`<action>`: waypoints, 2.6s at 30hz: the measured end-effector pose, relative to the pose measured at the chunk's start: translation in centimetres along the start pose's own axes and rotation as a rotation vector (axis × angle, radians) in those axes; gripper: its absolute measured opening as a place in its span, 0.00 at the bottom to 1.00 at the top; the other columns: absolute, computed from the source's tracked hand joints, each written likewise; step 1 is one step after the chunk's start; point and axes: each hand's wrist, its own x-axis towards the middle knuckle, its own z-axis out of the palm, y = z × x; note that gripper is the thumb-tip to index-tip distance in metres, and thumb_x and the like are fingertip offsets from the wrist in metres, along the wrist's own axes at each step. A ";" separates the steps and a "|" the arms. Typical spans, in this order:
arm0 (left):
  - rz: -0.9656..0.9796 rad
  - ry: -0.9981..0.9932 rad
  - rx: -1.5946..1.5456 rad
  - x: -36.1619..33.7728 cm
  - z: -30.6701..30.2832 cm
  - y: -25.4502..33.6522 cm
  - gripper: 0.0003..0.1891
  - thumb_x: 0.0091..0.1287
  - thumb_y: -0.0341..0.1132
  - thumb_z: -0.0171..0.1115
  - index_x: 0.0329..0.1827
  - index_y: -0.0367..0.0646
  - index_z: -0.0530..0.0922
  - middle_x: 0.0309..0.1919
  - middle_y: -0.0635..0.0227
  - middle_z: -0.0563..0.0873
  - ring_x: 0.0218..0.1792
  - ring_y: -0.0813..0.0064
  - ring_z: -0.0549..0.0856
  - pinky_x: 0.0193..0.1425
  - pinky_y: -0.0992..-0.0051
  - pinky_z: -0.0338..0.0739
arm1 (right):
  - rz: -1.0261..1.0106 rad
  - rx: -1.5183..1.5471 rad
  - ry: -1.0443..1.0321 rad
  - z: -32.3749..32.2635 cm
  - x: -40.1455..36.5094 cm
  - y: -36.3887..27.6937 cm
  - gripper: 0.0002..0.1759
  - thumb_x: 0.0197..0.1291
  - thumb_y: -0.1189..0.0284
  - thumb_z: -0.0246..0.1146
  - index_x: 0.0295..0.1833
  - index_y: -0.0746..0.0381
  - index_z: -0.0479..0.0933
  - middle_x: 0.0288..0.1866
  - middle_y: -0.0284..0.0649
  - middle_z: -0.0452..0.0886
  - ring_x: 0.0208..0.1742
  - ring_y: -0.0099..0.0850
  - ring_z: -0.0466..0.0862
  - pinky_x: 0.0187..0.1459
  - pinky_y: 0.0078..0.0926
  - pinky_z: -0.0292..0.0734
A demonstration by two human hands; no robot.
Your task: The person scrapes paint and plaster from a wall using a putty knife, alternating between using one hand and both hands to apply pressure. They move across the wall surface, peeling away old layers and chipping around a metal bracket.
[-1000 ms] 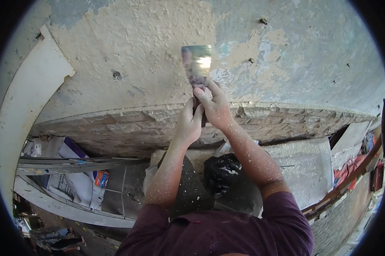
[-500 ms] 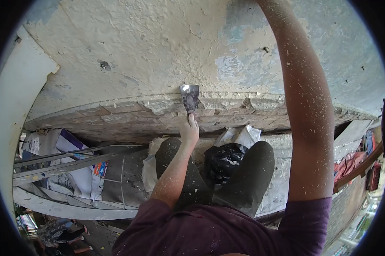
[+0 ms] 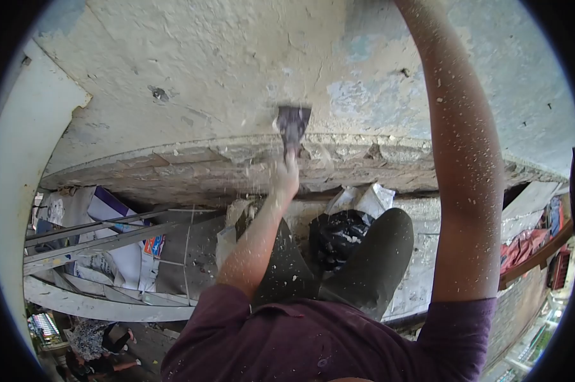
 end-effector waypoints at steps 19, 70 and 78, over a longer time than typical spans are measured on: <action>-0.352 0.117 -0.461 11.8 -10.5 6.5 0.17 0.72 0.42 0.49 0.46 0.34 0.76 0.30 0.47 0.81 0.28 0.56 0.83 0.25 0.59 0.72 | 0.055 0.052 -0.370 -4.2 -14.0 -3.8 0.35 0.61 0.43 0.52 0.69 0.50 0.67 0.73 0.44 0.61 0.76 0.45 0.53 0.73 0.51 0.31; -0.372 0.042 -0.032 2.9 -9.7 -5.8 0.22 0.72 0.46 0.45 0.47 0.34 0.77 0.31 0.39 0.81 0.35 0.39 0.80 0.39 0.50 0.73 | 0.154 0.119 -0.413 -4.2 -14.5 -4.1 0.35 0.60 0.44 0.52 0.71 0.46 0.64 0.77 0.39 0.53 0.79 0.43 0.44 0.74 0.49 0.24; -0.038 0.135 -0.019 16.1 -16.8 -0.8 0.22 0.64 0.29 0.57 0.61 0.36 0.66 0.28 0.51 0.79 0.23 0.50 0.79 0.24 0.55 0.72 | 0.160 0.109 -0.420 -4.3 -14.6 -4.1 0.35 0.60 0.43 0.52 0.71 0.43 0.64 0.77 0.37 0.53 0.79 0.42 0.44 0.74 0.49 0.26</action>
